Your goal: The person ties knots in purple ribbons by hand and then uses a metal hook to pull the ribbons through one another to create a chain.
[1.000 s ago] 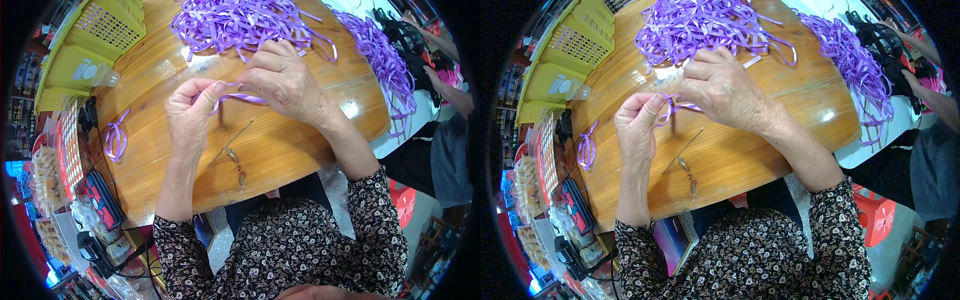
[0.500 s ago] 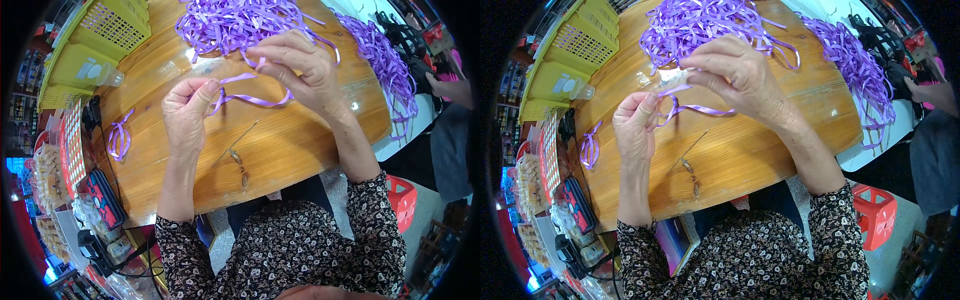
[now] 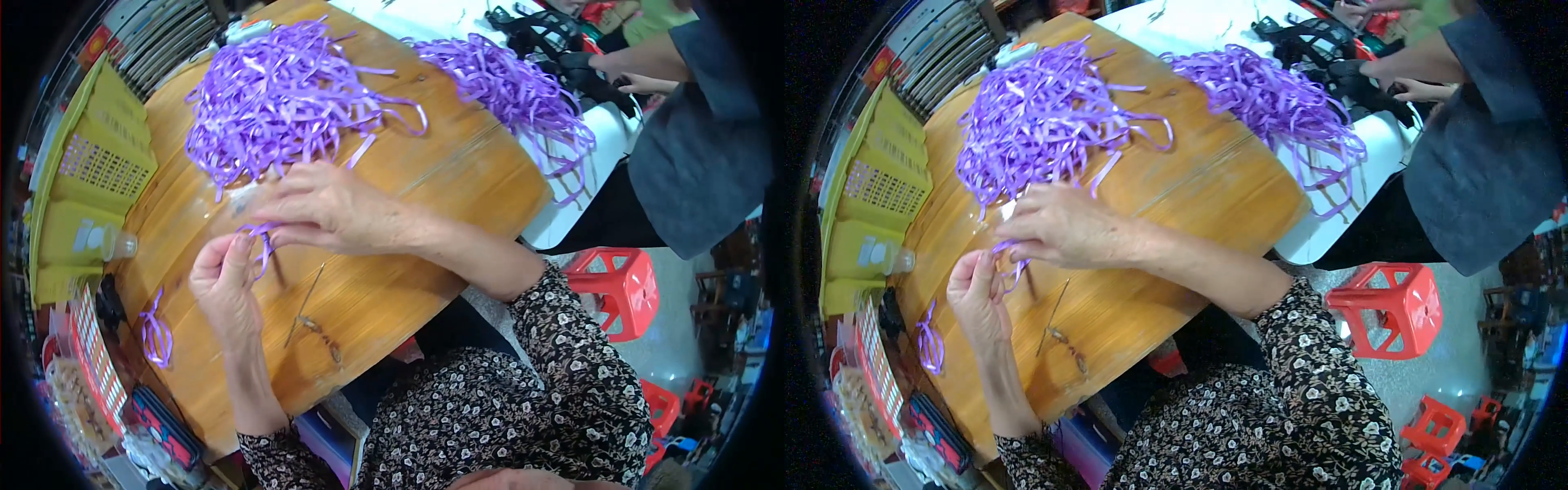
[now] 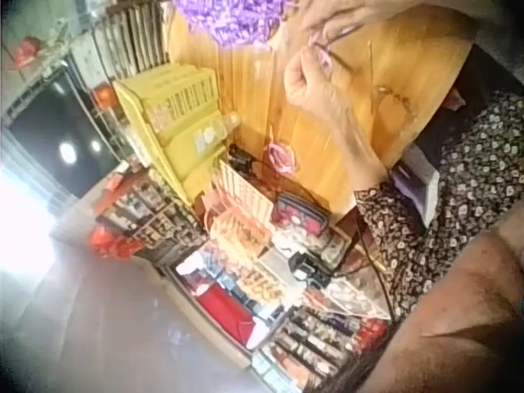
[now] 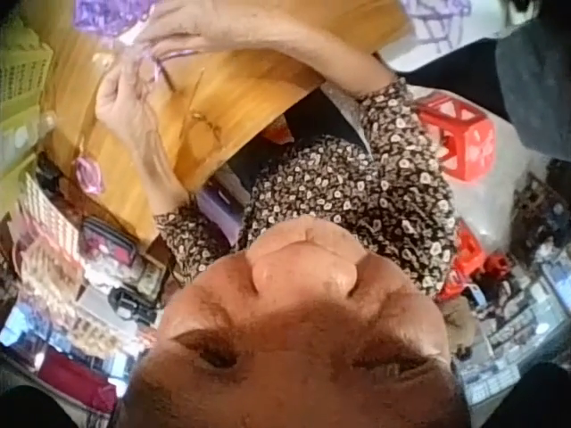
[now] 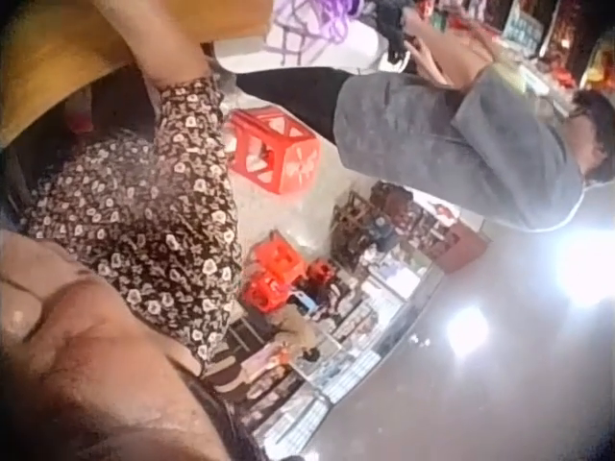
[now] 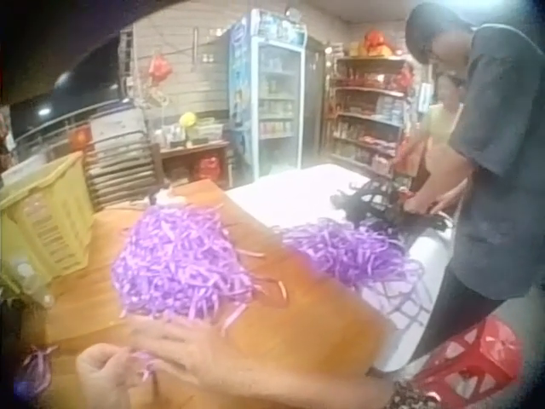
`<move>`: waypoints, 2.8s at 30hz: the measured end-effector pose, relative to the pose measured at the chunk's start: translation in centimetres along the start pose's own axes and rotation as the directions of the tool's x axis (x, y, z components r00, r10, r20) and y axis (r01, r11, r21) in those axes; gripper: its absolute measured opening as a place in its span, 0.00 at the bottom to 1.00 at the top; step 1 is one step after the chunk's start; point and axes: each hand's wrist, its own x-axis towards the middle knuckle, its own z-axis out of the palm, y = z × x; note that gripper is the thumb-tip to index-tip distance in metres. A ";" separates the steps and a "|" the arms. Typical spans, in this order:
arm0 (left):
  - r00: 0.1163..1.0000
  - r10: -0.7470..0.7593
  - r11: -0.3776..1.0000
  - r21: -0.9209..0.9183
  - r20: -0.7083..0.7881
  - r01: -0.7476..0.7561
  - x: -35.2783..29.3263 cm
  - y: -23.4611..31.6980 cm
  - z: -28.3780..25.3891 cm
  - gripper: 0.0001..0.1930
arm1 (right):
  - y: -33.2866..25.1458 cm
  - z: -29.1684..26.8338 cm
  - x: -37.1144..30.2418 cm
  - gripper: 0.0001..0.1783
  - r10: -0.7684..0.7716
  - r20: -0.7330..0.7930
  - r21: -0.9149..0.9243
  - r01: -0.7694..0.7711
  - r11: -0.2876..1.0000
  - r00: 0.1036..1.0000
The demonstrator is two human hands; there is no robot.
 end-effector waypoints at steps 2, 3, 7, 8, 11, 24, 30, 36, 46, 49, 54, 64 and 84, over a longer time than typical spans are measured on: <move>1.000 0.001 1.000 -0.003 0.012 -0.001 0.1 -0.1 -0.1 0.04 | 0.3 0.5 -0.1 0.11 -0.006 0.007 0.038 0.006 0.999 1.000; 1.000 0.001 1.000 0.011 0.007 -0.001 0.1 -0.2 -0.2 0.04 | 0.2 0.3 -0.1 0.11 -0.005 0.007 0.023 0.005 1.000 1.000; 0.998 0.041 0.994 0.100 -0.037 -0.037 0.2 -0.5 -0.3 0.04 | -0.4 -0.7 0.2 0.08 -0.011 -0.041 -0.036 0.010 0.999 0.999; 0.998 0.046 0.994 0.096 -0.032 -0.043 0.1 -0.4 -0.6 0.04 | -0.4 -0.8 0.2 0.07 -0.004 -0.024 -0.035 0.004 0.999 1.000; 0.999 0.034 0.994 0.102 -0.008 -0.033 0.3 -0.4 -1.0 0.04 | -0.6 -1.2 0.1 0.07 0.035 0.015 -0.032 -0.034 0.999 0.999; 0.984 0.034 0.994 -0.105 0.177 -0.015 0.4 -1.2 -0.4 0.05 | -1.5 -1.1 0.5 0.08 0.377 0.504 0.827 -0.560 0.049 0.777; 0.994 -0.023 0.983 -0.176 0.111 0.042 0.1 -1.7 -0.1 0.07 | -1.4 0.5 0.4 0.11 0.386 0.331 0.846 -0.452 0.282 0.861; 0.997 0.026 0.984 -0.177 0.068 -0.014 -0.3 -2.7 0.9 0.08 | -1.1 1.2 -0.2 0.11 0.126 -0.128 0.250 -0.091 0.964 0.984; 0.999 0.003 0.998 -0.063 -0.043 -0.006 -0.4 -3.3 0.4 0.06 | -0.9 1.8 -0.1 0.10 0.010 -0.156 0.024 -0.006 1.000 0.988; 0.994 0.109 0.994 -0.028 -0.029 -0.110 -0.6 -2.6 1.2 0.04 | -1.0 0.8 0.4 0.11 0.073 -0.045 0.108 -0.068 0.992 0.996; 0.998 0.066 0.986 -0.155 0.017 -0.063 -0.8 -2.1 0.8 0.04 | -1.6 0.5 0.4 0.13 0.463 0.257 0.518 -0.525 0.675 0.848; 0.993 -0.095 0.993 -0.066 0.076 0.100 -0.5 -1.5 0.3 0.04 | -1.3 0.7 0.5 0.13 -0.004 0.015 0.041 0.004 0.999 1.000; 0.978 -0.194 0.981 0.003 0.073 0.195 -0.1 -1.6 0.4 0.03 | -0.3 -0.5 0.7 0.09 0.129 0.031 0.110 -0.132 0.985 0.991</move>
